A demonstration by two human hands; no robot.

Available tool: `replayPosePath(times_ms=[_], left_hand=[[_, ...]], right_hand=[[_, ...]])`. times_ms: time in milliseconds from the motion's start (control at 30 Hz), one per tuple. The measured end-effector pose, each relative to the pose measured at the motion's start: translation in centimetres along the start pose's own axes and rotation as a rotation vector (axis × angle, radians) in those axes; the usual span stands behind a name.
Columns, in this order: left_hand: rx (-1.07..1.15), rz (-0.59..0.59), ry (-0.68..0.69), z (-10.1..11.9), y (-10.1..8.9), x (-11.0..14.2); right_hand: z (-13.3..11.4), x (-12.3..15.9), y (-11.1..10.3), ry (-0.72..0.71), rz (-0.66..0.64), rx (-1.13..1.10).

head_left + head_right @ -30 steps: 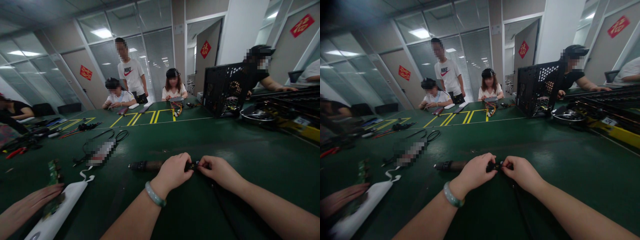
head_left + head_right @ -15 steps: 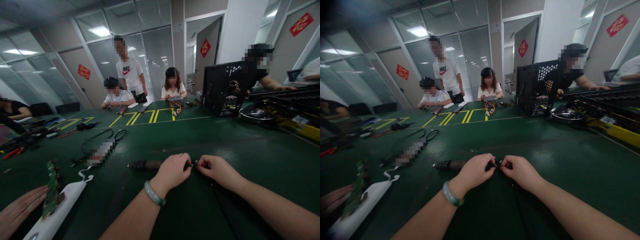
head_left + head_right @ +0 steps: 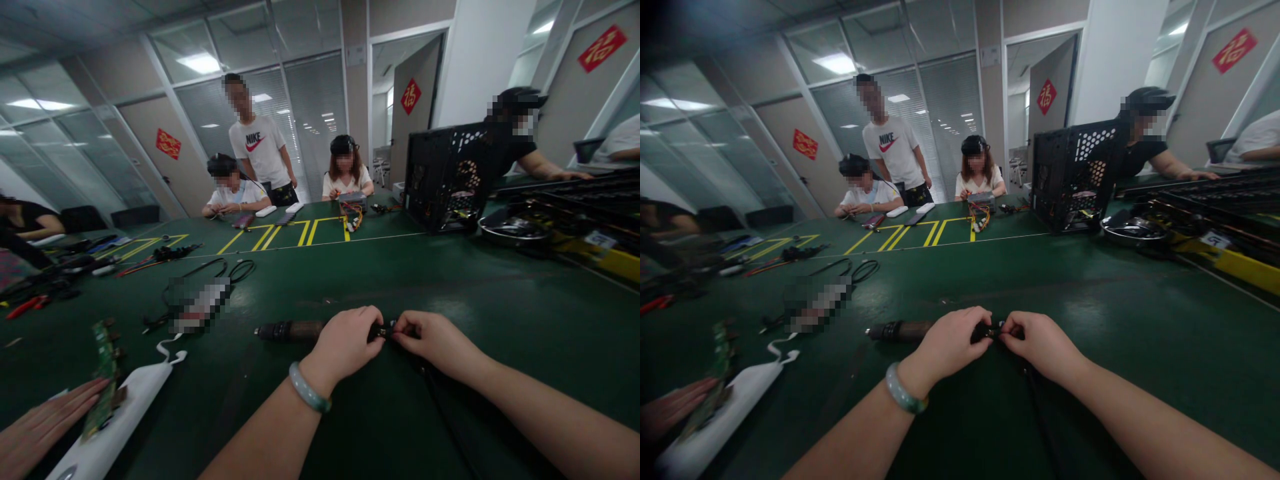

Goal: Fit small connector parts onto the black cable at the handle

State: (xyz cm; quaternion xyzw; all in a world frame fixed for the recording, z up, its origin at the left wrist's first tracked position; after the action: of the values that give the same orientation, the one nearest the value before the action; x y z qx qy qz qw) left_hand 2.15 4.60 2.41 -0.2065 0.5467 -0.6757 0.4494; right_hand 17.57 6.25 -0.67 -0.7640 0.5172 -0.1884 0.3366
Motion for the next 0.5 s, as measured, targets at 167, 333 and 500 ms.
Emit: replayPosePath(times_ms=[167,333,500], left_hand=[[-0.023,-0.023,0.011,0.13,0.19,-0.03],[-0.009,-0.021,0.055,0.41,0.11,0.00],[-0.016,-0.013,0.053,0.51,-0.02,-0.02]], right_hand=[[-0.09,0.00,-0.02,0.004,-0.008,0.015],[-0.22,-0.03,-0.05,-0.001,0.000,0.024],[-0.16,-0.03,0.10,-0.008,-0.004,0.006]])
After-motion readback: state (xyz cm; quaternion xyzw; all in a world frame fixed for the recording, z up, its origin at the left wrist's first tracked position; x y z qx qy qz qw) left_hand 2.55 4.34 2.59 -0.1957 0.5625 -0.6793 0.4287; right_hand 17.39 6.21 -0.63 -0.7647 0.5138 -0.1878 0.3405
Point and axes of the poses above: each hand's wrist, its own x-axis away from the middle knuckle, its own y-axis out of the palm, z = x × y, the point moved 6 cm from there along -x, towards the middle knuckle, and after that the axes turned 1 degree about z, right-handed, at the moved point
